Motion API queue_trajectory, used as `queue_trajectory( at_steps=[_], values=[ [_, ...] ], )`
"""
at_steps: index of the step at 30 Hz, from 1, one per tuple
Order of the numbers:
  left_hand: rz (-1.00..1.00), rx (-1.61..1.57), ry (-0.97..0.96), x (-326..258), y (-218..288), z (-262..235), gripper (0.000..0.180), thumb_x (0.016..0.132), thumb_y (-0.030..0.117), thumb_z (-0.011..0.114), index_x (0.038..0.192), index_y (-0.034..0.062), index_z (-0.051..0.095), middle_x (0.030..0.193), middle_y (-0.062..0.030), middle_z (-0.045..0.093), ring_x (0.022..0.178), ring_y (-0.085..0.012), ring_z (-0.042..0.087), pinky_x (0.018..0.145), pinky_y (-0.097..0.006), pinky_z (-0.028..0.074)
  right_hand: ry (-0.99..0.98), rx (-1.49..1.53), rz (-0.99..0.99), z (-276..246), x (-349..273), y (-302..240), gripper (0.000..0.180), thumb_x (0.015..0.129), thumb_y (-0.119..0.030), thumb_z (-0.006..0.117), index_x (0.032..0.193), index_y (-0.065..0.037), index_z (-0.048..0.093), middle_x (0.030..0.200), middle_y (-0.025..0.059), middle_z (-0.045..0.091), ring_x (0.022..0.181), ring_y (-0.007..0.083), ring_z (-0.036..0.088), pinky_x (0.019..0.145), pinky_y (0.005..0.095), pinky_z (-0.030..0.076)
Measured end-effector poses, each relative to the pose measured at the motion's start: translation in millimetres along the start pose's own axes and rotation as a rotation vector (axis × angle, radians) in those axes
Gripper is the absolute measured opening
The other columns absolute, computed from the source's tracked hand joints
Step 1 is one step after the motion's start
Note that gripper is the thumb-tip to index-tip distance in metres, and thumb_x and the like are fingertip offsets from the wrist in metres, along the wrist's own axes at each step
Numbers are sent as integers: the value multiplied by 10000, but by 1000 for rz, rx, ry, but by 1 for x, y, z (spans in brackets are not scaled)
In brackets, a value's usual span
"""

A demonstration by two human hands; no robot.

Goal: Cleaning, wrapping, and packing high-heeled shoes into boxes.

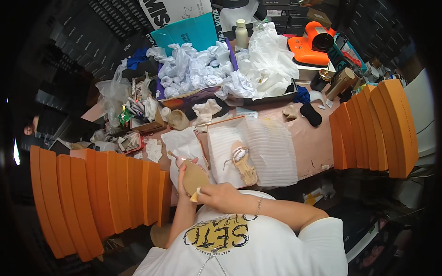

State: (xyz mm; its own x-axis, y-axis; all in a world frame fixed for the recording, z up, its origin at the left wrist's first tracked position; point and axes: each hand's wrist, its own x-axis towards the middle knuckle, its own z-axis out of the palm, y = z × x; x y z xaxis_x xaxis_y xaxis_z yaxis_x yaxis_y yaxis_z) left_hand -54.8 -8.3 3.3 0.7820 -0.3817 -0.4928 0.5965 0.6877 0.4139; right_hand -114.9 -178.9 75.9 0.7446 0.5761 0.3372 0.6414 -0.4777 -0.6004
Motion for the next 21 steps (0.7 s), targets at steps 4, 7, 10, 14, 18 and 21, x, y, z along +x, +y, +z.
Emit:
queue_trajectory(
  at_steps=[4, 7, 10, 14, 18, 21],
  values=[
    [-106, -7, 207, -7, -5, 32, 445, 951, 373, 413, 1240, 38, 463, 996, -130, 619, 852, -230, 623, 738, -371, 525, 300, -17, 212, 6, 29, 64, 150, 832, -185, 609, 952, -106, 565, 777, 80, 547, 675, 234, 603, 547, 314, 487],
    [-5, 302, 172, 23, 16, -39, 424, 939, 411, 450, 1186, 70, 498, 1034, -150, 618, 864, -266, 625, 746, -398, 531, 307, 934, 893, 6, 1, 100, 159, 910, -231, 575, 962, -91, 522, 724, 18, 513, 613, 133, 538, 461, 259, 418],
    [49, 777, 299, 40, 31, -96, 389, 937, 321, 494, 1194, 30, 506, 1102, -174, 579, 1031, -254, 567, 804, -363, 504, 567, 1815, 891, -17, -49, 104, 197, 952, -274, 520, 1037, -96, 508, 788, 2, 513, 563, 55, 423, 399, 187, 311],
    [799, 1753, 301, 0, 5, -27, 366, 859, 130, 588, 1186, -8, 499, 1176, -185, 529, 1157, -278, 477, 873, -377, 459, 749, 2069, 696, -14, -86, 101, 196, 960, -246, 504, 1077, -91, 484, 831, 13, 493, 540, 64, 365, 399, 183, 269],
    [764, 2029, -756, 32, -35, 34, 467, 722, 30, 620, 1173, -8, 505, 1196, -172, 507, 1146, -328, 465, 945, -421, 388, 848, 2065, 652, -16, -97, 82, 176, 968, -222, 485, 1087, -93, 489, 839, 2, 491, 573, 65, 373, 424, 180, 278],
    [587, 2240, -1097, 96, -81, 13, 509, 659, 55, 664, 1148, 55, 522, 1154, -125, 520, 1133, -305, 465, 945, -423, 369, 876, 2006, 721, -25, -103, 71, 159, 966, -227, 491, 1058, -98, 499, 819, 0, 490, 557, 66, 363, 421, 185, 274]
  ],
)
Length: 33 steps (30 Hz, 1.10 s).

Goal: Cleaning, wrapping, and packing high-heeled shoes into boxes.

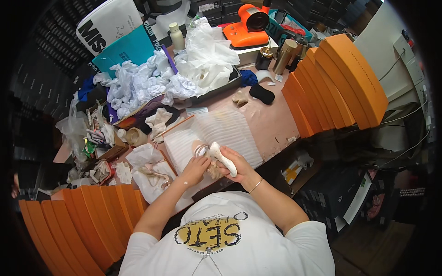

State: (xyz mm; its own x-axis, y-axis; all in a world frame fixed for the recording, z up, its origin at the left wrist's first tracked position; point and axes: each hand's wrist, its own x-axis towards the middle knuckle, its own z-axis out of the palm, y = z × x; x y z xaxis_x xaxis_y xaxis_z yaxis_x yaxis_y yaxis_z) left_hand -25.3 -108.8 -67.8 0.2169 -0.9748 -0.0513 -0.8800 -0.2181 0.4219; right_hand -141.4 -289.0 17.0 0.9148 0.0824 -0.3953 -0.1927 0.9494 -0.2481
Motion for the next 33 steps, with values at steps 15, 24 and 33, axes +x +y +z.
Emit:
queue_trajectory(
  at_steps=[15, 24, 33],
  values=[
    [-535, -1632, 208, -23, 21, -156, 303, 838, 210, 482, 1019, -13, 580, 904, -137, 644, 759, -160, 619, 666, -296, 512, 99, -454, -314, 42, -12, -41, 141, 940, -189, 544, 995, -59, 542, 769, 8, 549, 588, 46, 470, 471, 191, 381],
    [-798, -2364, 507, -67, 58, -84, 423, 872, 335, 466, 1134, 12, 543, 990, -165, 628, 840, -242, 644, 750, -379, 539, -147, -1475, -576, 73, 9, 17, 147, 862, -116, 625, 977, -26, 623, 829, 88, 571, 731, 168, 547, 657, 257, 435],
    [-947, -2475, 607, -55, 73, -64, 366, 883, 317, 494, 1077, 12, 546, 1010, -160, 613, 923, -270, 611, 842, -380, 504, -828, -2123, -748, 99, 12, 25, 186, 729, -154, 616, 914, -139, 600, 746, 26, 511, 598, 193, 590, 490, 329, 480]
  ],
)
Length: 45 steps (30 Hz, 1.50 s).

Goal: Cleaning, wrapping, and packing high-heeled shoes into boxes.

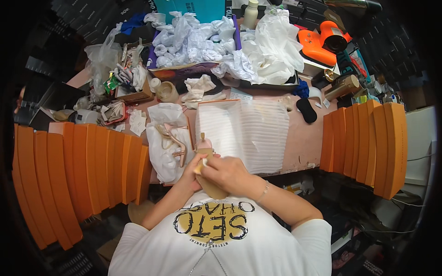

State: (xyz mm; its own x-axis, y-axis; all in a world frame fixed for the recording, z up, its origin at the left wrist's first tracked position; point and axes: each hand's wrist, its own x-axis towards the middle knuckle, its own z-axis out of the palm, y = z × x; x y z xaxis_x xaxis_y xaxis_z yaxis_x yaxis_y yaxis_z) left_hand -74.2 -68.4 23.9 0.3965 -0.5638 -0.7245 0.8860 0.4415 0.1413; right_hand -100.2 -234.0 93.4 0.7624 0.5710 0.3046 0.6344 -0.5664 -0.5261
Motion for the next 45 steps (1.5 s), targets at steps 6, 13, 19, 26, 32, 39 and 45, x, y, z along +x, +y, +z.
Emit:
queue_trajectory(
  at_steps=[6, 13, 19, 26, 32, 39, 45],
  values=[
    [-15, 20, 60, 4, -2, -10, 376, 876, 323, 487, 1077, 13, 557, 989, -153, 609, 928, -265, 606, 843, -371, 503, -67, 117, -86, -1, -25, -12, 130, 747, -146, 590, 869, -116, 554, 777, 37, 515, 518, 214, 561, 447, 349, 459],
    [35, -14, 9, 8, -10, -13, 377, 858, 327, 520, 1034, 0, 579, 915, -119, 619, 847, -229, 609, 802, -373, 514, -4, 114, 99, 2, -9, -10, 111, 794, -192, 604, 882, -135, 566, 777, 27, 517, 605, 212, 588, 476, 335, 463],
    [-12, -22, 50, 0, -6, 4, 420, 890, 348, 465, 1101, -6, 543, 958, -151, 616, 867, -252, 618, 792, -379, 519, -16, 128, 171, -2, -29, -1, 111, 797, -213, 650, 841, -133, 586, 779, 30, 509, 633, 211, 585, 489, 334, 467],
    [60, 22, -119, 11, 1, -10, 423, 910, 354, 428, 1147, 11, 503, 876, -131, 627, 800, -235, 624, 733, -355, 526, -10, 230, 219, -10, -34, -7, 105, 827, -194, 642, 849, -113, 580, 824, 56, 545, 645, 266, 583, 543, 352, 473],
    [338, 404, -324, -6, 34, 37, 417, 913, 284, 435, 1217, -2, 448, 887, -147, 635, 826, -206, 628, 726, -313, 524, 605, 17, 481, -1, 5, 115, 134, 835, -154, 637, 935, -69, 605, 844, 102, 564, 739, 303, 583, 620, 371, 468],
    [502, 773, -394, -14, 62, 40, 456, 864, 185, 548, 1256, -12, 423, 1094, -109, 570, 900, -165, 607, 804, -288, 499, 380, -169, 537, -8, 1, 207, 362, 846, -204, 629, 1183, -82, 577, 1150, 174, 565, 1015, 355, 557, 876, 420, 436],
    [460, 1145, -206, -17, 64, 26, 391, 848, 240, 592, 1141, -15, 551, 916, -96, 651, 852, -137, 613, 773, -274, 482, 24, 1096, 570, -50, 62, 113, 633, 885, -295, 615, 1403, -75, 325, 1215, 191, 533, 950, 188, 594, 770, 305, 508]
  ],
)
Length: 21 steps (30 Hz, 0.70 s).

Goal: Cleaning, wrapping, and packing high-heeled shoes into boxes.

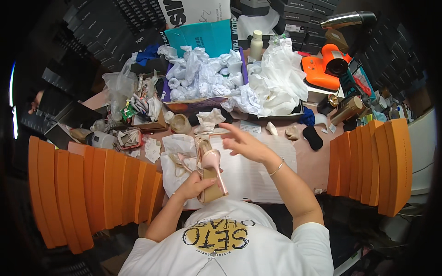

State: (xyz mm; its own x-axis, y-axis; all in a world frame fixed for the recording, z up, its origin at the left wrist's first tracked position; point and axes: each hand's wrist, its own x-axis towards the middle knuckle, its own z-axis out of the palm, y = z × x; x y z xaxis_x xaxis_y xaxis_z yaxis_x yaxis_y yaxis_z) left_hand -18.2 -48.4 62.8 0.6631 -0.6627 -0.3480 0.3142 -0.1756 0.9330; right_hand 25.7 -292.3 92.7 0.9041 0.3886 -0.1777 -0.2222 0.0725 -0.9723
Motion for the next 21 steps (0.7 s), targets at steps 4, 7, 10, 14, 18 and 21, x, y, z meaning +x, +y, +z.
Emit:
queue_trajectory(
  at_steps=[4, 7, 10, 14, 18, 21],
  values=[
    [-97, 482, -19, -4, 30, -6, 340, 866, 284, 586, 986, -33, 618, 796, -83, 662, 710, -179, 616, 663, -319, 488, -117, -31, 95, 45, -8, 5, 552, 833, -194, 674, 1279, -17, 402, 1039, 130, 601, 810, 168, 631, 694, 300, 549],
    [197, 541, 328, -12, 20, -36, 482, 870, 369, 590, 1188, 9, 544, 1125, -173, 584, 1038, -243, 560, 910, -331, 424, 80, 251, 114, 46, -15, 28, 483, 788, -75, 691, 1196, 15, 448, 1011, 106, 605, 948, 203, 627, 849, 360, 540],
    [323, -98, 488, -22, -14, -39, 578, 884, 454, 527, 1288, 45, 469, 1259, -178, 511, 1152, -287, 499, 995, -382, 370, 271, 312, -223, 52, -33, 39, 315, 802, -34, 663, 1077, 6, 515, 1006, 108, 613, 1001, 213, 615, 881, 341, 512],
    [170, -1310, 301, -30, -37, -17, 689, 907, 577, 402, 1391, 88, 365, 1370, -158, 433, 1227, -349, 436, 1050, -475, 317, 97, -41, -404, 75, -49, 49, 352, 754, -23, 700, 1060, -25, 526, 1243, 145, 519, 1257, 291, 436, 1023, 399, 377],
    [101, -1345, 400, -4, -68, -5, 642, 927, 560, 376, 1383, 108, 352, 1342, -149, 443, 1198, -351, 461, 1030, -512, 343, -221, -22, -193, 66, -60, 43, 602, 710, -163, 789, 1228, -61, 501, 1368, 160, 404, 1316, 287, 359, 1069, 392, 304],
    [51, -1190, 575, -15, -68, 6, 540, 963, 486, 368, 1350, 110, 386, 1285, -131, 479, 1155, -315, 494, 1004, -490, 372, -125, -389, -168, 61, -62, 13, 820, 712, -334, 779, 1373, -74, 369, 1424, 230, 311, 1330, 351, 326, 1059, 381, 311]
  ],
)
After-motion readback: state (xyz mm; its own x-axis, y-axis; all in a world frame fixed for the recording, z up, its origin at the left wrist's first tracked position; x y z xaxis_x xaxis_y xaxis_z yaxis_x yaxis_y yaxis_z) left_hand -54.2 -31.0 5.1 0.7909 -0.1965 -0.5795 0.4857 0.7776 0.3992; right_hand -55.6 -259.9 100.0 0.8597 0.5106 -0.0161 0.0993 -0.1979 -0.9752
